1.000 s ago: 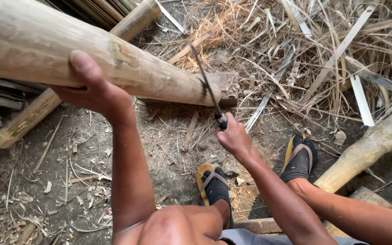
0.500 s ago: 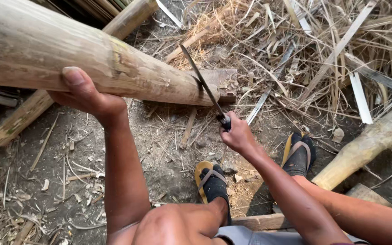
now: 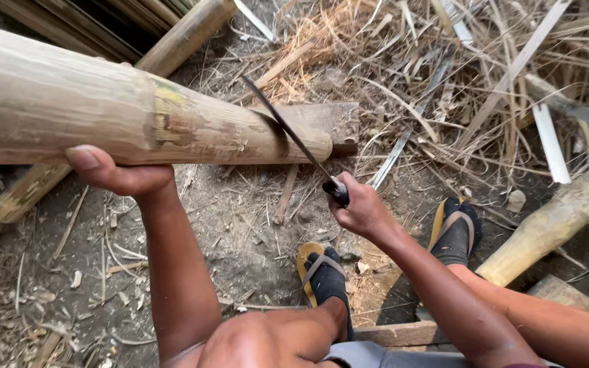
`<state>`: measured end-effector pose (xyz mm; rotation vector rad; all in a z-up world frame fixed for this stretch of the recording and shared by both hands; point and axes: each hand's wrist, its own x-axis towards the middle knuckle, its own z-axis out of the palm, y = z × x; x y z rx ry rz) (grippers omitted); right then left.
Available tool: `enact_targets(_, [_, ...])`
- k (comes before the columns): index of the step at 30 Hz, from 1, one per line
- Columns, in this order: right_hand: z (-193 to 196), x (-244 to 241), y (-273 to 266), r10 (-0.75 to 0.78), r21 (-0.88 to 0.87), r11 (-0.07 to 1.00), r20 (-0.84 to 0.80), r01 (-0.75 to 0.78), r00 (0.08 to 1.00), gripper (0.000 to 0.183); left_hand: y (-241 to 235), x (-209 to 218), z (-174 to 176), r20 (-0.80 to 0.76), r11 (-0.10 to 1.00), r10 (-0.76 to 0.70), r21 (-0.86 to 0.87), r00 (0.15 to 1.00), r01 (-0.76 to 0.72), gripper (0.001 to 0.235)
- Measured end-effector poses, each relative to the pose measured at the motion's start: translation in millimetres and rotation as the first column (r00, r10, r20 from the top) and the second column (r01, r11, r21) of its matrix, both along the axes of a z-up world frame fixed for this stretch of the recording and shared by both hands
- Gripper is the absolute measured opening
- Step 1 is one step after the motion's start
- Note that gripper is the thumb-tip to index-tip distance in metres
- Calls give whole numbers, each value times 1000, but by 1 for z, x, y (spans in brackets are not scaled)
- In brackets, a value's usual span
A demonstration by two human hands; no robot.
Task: The person uses a curved blade to scrape and smooth a long wooden pole resting on a wooden block. The person repeatedly draws the blade along the pole's surface to remove material and refine its shape.
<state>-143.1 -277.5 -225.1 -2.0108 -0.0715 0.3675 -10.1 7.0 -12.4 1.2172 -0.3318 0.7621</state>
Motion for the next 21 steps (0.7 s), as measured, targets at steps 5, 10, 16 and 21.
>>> enact_targets(5, [-18, 10, -3, -201, -128, 976, -214, 176, 956, 16, -17, -10, 18, 12, 985, 96, 146, 995, -97, 79])
enact_targets(10, [-47, -10, -5, -100, -54, 994, -221, 90, 970, 16, -28, -18, 17, 11, 994, 15, 110, 1000, -17, 84])
enact_targets(16, [-52, -12, -6, -305, -157, 947, -162, 281, 938, 20, -17, -15, 17, -23, 994, -15, 104, 1000, 17, 86])
enact_targets(21, [-37, -6, -6, -205, -202, 962, -89, 184, 975, 26, -8, -12, 16, 24, 993, -52, 110, 998, 49, 95])
